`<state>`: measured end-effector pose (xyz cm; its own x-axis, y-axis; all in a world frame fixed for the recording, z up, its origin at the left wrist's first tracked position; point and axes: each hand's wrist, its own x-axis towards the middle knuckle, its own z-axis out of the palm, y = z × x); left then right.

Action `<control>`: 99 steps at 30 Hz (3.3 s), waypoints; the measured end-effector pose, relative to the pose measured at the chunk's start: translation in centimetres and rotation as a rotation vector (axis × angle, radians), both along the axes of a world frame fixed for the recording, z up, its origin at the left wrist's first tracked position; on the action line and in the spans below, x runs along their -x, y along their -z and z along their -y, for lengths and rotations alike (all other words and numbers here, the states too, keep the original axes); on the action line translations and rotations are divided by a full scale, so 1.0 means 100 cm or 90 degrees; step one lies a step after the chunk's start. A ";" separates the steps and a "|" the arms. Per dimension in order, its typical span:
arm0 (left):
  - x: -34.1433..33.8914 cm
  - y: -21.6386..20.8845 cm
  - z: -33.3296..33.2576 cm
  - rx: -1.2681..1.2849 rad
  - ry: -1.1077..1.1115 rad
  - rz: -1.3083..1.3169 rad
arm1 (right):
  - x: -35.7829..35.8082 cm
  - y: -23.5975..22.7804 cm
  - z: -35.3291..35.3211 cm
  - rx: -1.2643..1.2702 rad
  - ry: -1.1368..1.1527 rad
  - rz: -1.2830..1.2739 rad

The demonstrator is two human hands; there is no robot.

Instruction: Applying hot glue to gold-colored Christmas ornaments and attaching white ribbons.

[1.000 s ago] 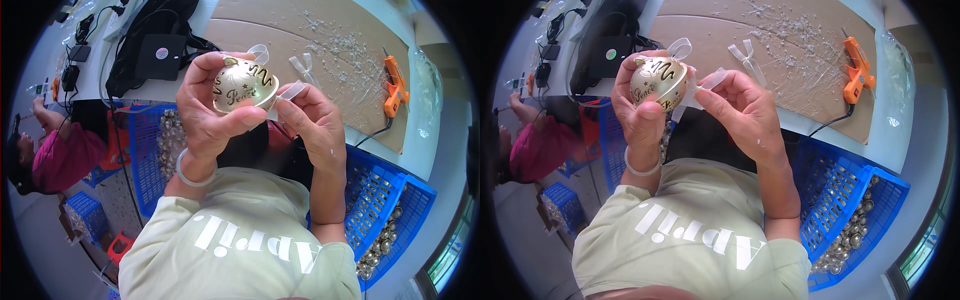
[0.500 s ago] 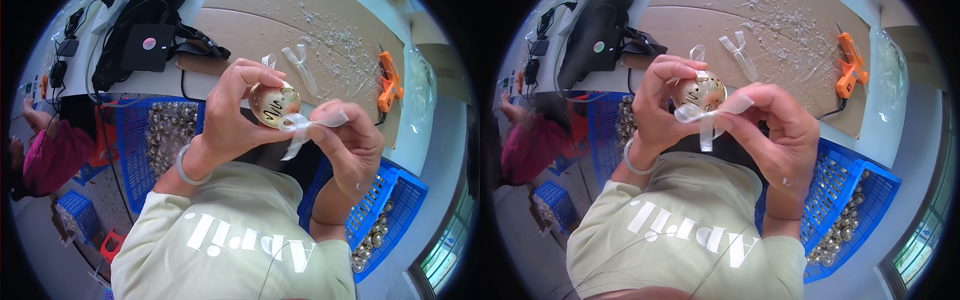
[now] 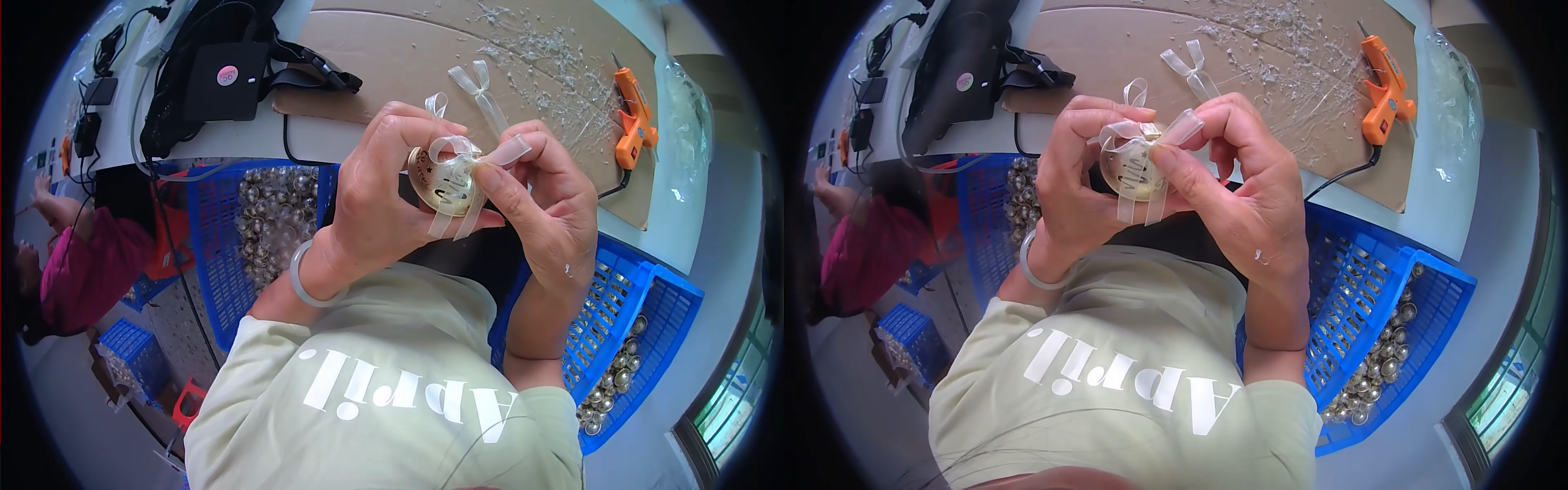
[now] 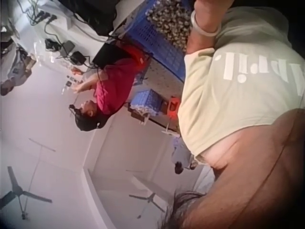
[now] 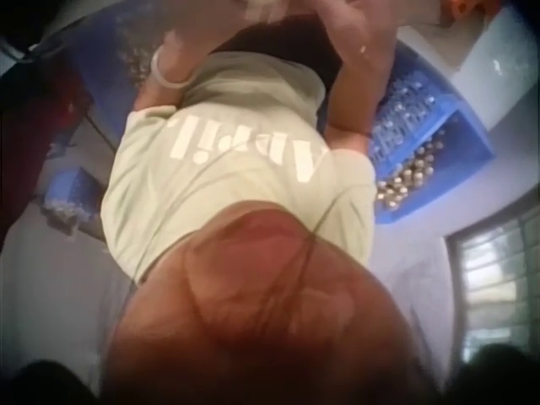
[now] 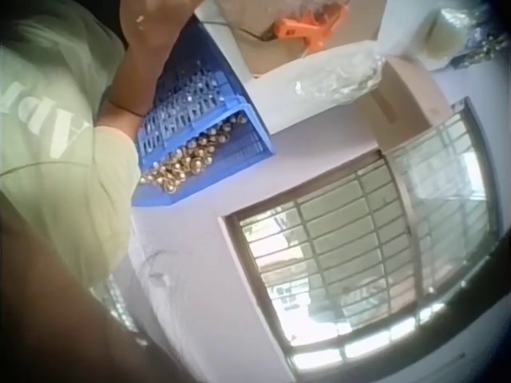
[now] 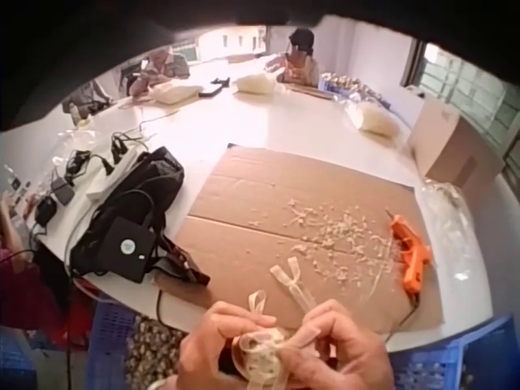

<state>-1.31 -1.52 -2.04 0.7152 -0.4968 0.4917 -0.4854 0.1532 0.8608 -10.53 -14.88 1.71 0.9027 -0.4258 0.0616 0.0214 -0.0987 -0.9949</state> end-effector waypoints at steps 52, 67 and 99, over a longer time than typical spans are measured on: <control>0.002 0.009 -0.004 -0.004 0.015 -0.045 | 0.014 -0.001 -0.032 0.630 0.115 0.065; 0.003 0.012 -0.004 -0.002 0.031 -0.092 | 0.010 0.002 -0.035 0.328 0.143 0.049; 0.002 0.007 -0.019 -0.128 0.070 -0.146 | 0.005 -0.001 -0.032 0.508 0.089 0.054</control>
